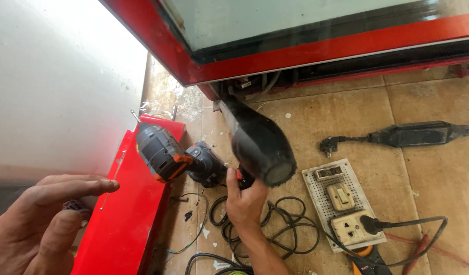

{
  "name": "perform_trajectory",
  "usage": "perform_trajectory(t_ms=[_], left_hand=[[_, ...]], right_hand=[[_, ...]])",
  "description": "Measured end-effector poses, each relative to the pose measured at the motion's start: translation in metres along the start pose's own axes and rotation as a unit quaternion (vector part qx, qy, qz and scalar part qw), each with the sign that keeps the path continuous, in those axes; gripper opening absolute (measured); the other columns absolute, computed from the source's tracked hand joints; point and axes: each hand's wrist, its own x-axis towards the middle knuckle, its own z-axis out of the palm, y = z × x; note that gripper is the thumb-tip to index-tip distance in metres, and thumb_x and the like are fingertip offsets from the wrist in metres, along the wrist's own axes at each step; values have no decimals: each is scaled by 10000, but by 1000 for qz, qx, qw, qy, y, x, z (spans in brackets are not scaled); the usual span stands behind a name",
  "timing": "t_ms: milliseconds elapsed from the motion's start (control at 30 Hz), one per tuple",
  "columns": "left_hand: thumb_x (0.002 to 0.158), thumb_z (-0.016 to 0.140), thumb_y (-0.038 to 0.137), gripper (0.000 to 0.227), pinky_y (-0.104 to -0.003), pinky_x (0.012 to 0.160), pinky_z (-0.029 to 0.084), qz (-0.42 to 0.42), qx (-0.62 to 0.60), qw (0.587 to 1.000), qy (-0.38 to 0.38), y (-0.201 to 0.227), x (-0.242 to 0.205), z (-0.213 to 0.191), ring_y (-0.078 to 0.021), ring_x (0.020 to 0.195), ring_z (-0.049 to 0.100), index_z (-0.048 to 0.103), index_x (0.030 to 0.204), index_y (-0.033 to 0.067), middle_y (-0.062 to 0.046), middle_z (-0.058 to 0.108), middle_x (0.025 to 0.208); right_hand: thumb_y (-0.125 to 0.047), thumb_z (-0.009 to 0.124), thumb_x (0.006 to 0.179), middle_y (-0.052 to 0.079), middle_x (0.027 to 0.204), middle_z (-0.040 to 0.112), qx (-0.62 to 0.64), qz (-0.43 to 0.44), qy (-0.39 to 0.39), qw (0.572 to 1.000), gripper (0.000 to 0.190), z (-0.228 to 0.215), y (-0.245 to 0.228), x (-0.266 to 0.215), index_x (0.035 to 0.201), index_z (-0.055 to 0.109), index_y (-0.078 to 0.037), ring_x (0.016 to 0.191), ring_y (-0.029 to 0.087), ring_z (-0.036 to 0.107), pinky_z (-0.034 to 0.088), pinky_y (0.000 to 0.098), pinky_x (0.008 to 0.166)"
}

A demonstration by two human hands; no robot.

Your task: Drying the internal components of a refrigerator using a handheld hairdryer during a repair process.

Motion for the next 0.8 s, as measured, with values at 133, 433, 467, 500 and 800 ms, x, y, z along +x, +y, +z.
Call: perform_trajectory(t_ms=[133,433,467,500,800], left_hand=[[933,453,119,315,-358,836,690,-2,4,1000,-5,-4,-3,-4,-259,976,775,601,1152,-53,-214,739,1170],[935,452,119,310,-366,847,693,-8,2,1000,-8,-7,-3,-3,-255,974,775,603,1151,-46,-210,743,1168],[935,452,119,310,-366,847,693,-7,1,1000,-8,-7,-2,-2,-255,974,775,603,1151,-46,-210,743,1168],[936,452,119,310,-367,849,694,-8,0,1000,-10,-7,-2,-2,-254,973,775,603,1150,-45,-209,744,1168],[938,451,120,305,-375,860,697,-11,-1,1000,-10,-8,0,-2,-251,971,775,605,1149,-38,-204,748,1165]], right_hand=[[-132,676,932,105,981,672,27,-22,-14,999,311,3,-4,-4,1181,590,34,799,204,649,551,311,738],[-127,682,925,132,1019,697,4,-46,-16,999,323,8,-3,0,1177,589,52,839,234,690,578,317,753],[-127,682,925,132,1019,697,3,-47,-15,999,323,8,-2,2,1177,589,52,839,234,690,578,317,753],[-126,683,923,136,1025,701,-1,-51,-14,999,325,8,-2,3,1176,588,54,846,239,697,582,318,756],[-121,689,916,163,1063,726,-21,-78,-15,997,337,14,-1,9,1173,587,72,886,270,739,608,325,771]])
